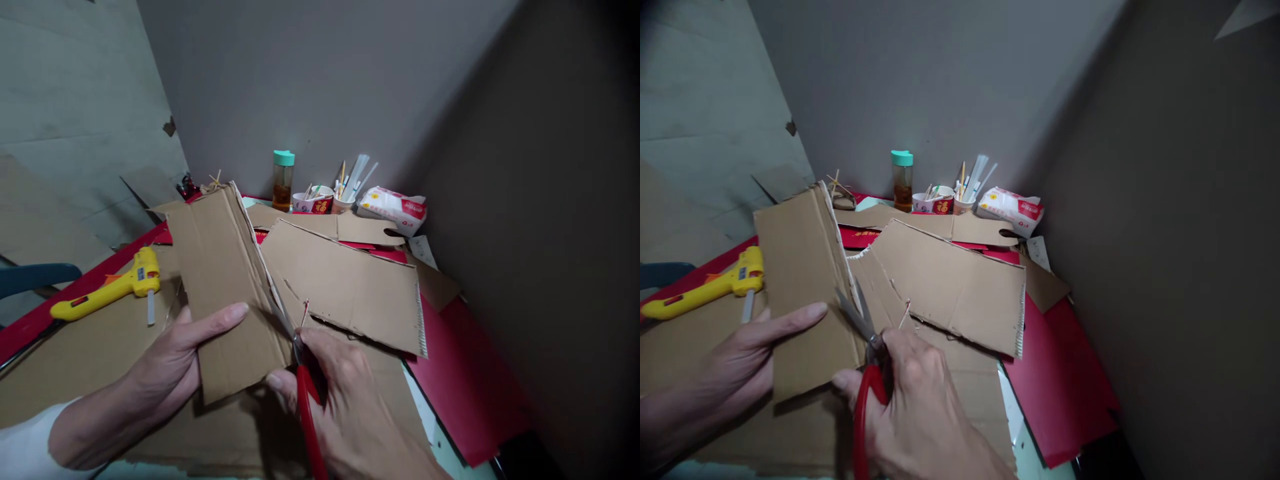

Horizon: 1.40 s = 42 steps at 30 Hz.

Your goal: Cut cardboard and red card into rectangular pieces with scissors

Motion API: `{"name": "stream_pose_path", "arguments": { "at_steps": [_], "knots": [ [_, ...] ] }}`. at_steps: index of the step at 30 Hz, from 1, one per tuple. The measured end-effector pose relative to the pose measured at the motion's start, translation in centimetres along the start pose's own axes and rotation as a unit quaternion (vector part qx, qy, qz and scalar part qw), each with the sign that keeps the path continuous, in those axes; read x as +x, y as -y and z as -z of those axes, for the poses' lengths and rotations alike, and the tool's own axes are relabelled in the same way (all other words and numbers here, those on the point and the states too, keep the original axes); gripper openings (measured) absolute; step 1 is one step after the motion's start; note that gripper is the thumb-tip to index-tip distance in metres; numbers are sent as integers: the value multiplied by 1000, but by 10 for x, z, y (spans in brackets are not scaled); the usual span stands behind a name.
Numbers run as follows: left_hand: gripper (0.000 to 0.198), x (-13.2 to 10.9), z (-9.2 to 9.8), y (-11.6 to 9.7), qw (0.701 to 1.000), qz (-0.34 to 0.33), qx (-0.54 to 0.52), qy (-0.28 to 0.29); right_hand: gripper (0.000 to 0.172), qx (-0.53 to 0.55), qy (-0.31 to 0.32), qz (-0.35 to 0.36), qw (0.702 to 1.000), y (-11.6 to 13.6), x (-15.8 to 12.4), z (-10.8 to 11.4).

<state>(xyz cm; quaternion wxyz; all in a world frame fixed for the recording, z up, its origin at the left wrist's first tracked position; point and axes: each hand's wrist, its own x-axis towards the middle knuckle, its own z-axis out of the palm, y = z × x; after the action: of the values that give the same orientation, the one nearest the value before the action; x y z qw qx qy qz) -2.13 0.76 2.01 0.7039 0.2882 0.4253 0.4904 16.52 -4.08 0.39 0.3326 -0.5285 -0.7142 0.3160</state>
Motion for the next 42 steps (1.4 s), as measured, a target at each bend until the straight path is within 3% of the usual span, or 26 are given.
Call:
{"name": "stream_pose_path", "arguments": {
  "at_steps": [10,18,23,26,33,37,42],
  "knots": [
    [82,2,6,7,1000,-9,2,-28,25,4,-20,15,1000,-4,2,-4],
    [70,2,4,11,996,9,14,-83,30,21,-18,-3,1000,-8,-2,-9],
    [69,3,5,14,996,0,26,-80,36,28,-1,-17,999,-7,-1,-7],
    [70,0,5,14,996,-9,44,-73,30,25,0,-16,1000,-3,2,-3],
    [85,-11,-7,9,995,-38,40,-83,35,25,-28,-30,999,1,3,-5],
    [82,-9,-3,11,995,-26,56,-72,42,27,-29,-28,999,-1,1,-10],
    [91,-6,2,16,996,-21,47,-72,38,34,-24,-31,999,1,3,-8]
  ]
}}
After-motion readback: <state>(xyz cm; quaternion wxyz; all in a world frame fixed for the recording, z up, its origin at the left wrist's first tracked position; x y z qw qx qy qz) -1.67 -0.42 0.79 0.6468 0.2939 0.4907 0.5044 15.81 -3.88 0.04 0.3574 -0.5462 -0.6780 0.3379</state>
